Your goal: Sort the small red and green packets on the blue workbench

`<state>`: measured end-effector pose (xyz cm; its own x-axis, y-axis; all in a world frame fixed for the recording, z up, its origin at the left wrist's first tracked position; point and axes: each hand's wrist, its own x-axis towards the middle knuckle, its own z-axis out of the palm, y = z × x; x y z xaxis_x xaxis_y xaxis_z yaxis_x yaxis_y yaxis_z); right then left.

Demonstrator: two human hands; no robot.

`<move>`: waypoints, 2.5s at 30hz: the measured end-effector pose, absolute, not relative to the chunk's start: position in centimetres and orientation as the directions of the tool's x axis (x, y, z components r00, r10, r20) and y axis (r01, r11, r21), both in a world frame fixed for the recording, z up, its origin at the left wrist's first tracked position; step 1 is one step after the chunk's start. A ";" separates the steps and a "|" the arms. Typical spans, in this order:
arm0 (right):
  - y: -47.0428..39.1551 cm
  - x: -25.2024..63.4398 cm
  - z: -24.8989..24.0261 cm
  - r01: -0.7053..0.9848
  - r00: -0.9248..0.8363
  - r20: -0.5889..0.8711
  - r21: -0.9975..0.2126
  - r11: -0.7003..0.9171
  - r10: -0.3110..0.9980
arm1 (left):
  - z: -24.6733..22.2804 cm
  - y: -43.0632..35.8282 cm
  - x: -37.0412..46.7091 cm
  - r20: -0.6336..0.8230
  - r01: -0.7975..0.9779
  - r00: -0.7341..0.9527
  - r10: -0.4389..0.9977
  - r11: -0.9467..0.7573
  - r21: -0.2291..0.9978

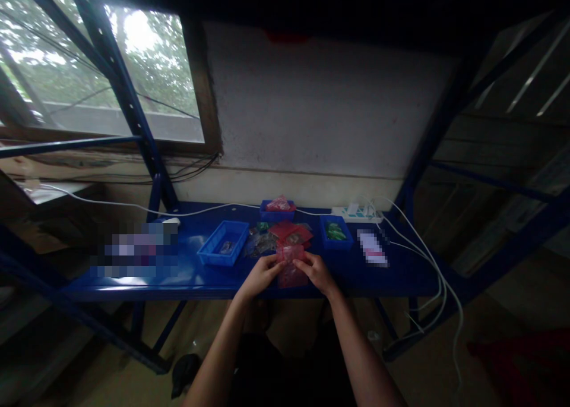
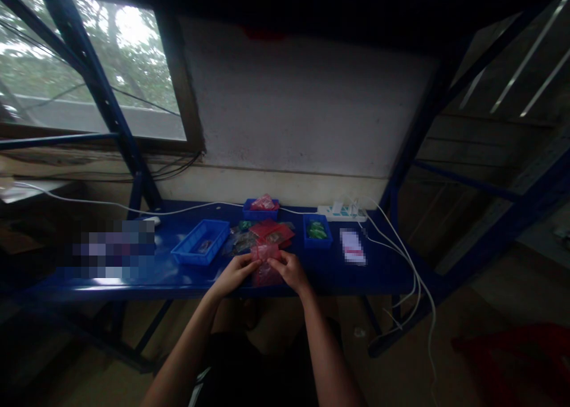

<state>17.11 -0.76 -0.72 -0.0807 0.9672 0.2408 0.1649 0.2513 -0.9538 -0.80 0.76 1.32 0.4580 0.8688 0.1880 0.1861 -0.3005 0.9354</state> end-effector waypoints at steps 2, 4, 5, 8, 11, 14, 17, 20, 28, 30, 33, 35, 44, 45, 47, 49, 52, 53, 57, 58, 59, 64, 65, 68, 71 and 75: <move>-0.8 17.1 -0.6 0.185 -0.079 0.248 -0.948 0.259 0.965 | 1.2 0.8 -0.8 0.182 0.184 0.456 0.871 -0.292 0.939; -0.9 17.1 -0.5 0.189 -0.083 0.258 -0.944 0.269 0.963 | 1.0 0.8 -0.9 0.187 0.185 0.450 0.873 -0.296 0.937; -0.9 17.1 -0.5 0.188 -0.085 0.263 -0.943 0.274 0.961 | 1.0 0.9 -0.9 0.192 0.187 0.447 0.874 -0.301 0.935; -0.8 17.1 -0.5 0.209 -0.086 0.274 -0.935 0.286 0.958 | 0.8 0.9 -1.0 0.200 0.193 0.454 0.868 -0.315 0.929; -0.7 17.2 -0.8 0.242 -0.082 0.288 -0.923 0.299 0.954 | 0.6 1.0 -1.1 0.210 0.179 0.468 0.858 -0.325 0.929; -0.5 17.2 -1.0 0.249 -0.086 0.295 -0.918 0.308 0.951 | 0.5 1.1 -1.2 0.197 0.189 0.465 0.863 -0.314 0.930; -0.6 17.2 -1.0 0.257 -0.084 0.297 -0.916 0.309 0.951 | 0.3 1.1 -1.1 0.192 0.192 0.460 0.867 -0.308 0.932; -0.7 17.2 -0.7 0.268 -0.076 0.299 -0.913 0.308 0.951 | 0.3 1.2 -1.1 0.201 0.165 0.462 0.864 -0.306 0.937; -0.7 17.3 -0.6 0.243 -0.060 0.293 -0.923 0.299 0.954 | -0.1 1.8 -0.8 0.163 0.225 0.360 0.918 -0.255 0.940; -0.6 17.3 -0.8 0.234 -0.061 0.293 -0.925 0.299 0.954 | -0.1 1.8 -0.7 0.165 0.216 0.357 0.919 -0.254 0.943; -0.6 17.2 -0.9 0.215 -0.075 0.288 -0.930 0.298 0.955 | -0.2 1.7 -0.7 0.187 0.200 0.368 0.911 -0.274 0.941; -0.6 17.2 -0.8 0.211 -0.083 0.284 -0.932 0.295 0.955 | -0.4 1.6 -0.8 0.201 0.186 0.369 0.907 -0.284 0.941; -0.7 17.1 -0.6 0.220 -0.099 0.290 -0.927 0.305 0.952 | -0.6 1.7 -0.8 0.203 0.100 0.437 0.876 -0.272 0.957; -0.7 17.1 -0.6 0.223 -0.097 0.290 -0.926 0.305 0.952 | -0.5 1.6 -0.8 0.209 0.098 0.445 0.871 -0.279 0.955; -0.7 17.1 -0.6 0.220 -0.087 0.286 -0.929 0.299 0.954 | -0.4 1.6 -0.7 0.221 0.110 0.444 0.868 -0.298 0.948; -0.7 17.1 -0.6 0.201 -0.075 0.284 -0.935 0.294 0.956 | -0.2 1.5 -0.6 0.230 0.138 0.430 0.873 -0.315 0.939; -0.7 17.1 -0.6 0.165 -0.058 0.273 -0.946 0.279 0.960 | 0.0 1.4 -0.7 0.226 0.190 0.412 0.883 -0.326 0.926; -0.7 17.1 -0.5 0.162 -0.049 0.269 -0.948 0.273 0.962 | 0.1 1.3 -0.7 0.223 0.205 0.406 0.886 -0.326 0.923; -0.7 17.1 -0.4 0.168 -0.026 0.262 -0.950 0.263 0.965 | 0.3 1.2 -0.7 0.219 0.231 0.379 0.899 -0.321 0.918; -0.7 17.1 -0.4 0.166 -0.025 0.262 -0.951 0.262 0.965 | 0.4 1.2 -0.7 0.219 0.232 0.373 0.902 -0.319 0.919; -0.7 17.1 -0.4 0.164 -0.023 0.262 -0.951 0.262 0.965 | 0.4 1.2 -0.6 0.220 0.235 0.366 0.904 -0.319 0.918; -0.6 17.1 -0.6 0.173 -0.004 0.274 -0.947 0.271 0.962 | 0.3 1.3 -0.6 0.218 0.250 0.335 0.917 -0.310 0.917; -0.6 17.1 -0.6 0.170 -0.004 0.272 -0.948 0.269 0.962 | 0.2 1.3 -0.6 0.217 0.249 0.334 0.917 -0.308 0.918; -0.6 17.1 -0.7 0.160 -0.003 0.268 -0.951 0.265 0.964 | 0.0 1.5 -0.6 0.230 0.243 0.343 0.911 -0.323 0.915; -0.7 17.2 -0.6 0.148 -0.017 0.278 -0.949 0.277 0.960 | -0.2 1.6 -0.7 0.242 0.235 0.348 0.906 -0.334 0.913; -0.8 17.3 -0.4 0.142 -0.024 0.304 -0.942 0.305 0.952 | -0.2 1.7 -0.8 0.234 0.215 0.345 0.909 -0.319 0.923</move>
<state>17.30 -0.80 -0.42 -0.0244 0.9522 0.3045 0.1420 0.3048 -0.9418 -0.83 1.67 -0.17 0.3451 0.9089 0.2342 0.2146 -0.3193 0.9230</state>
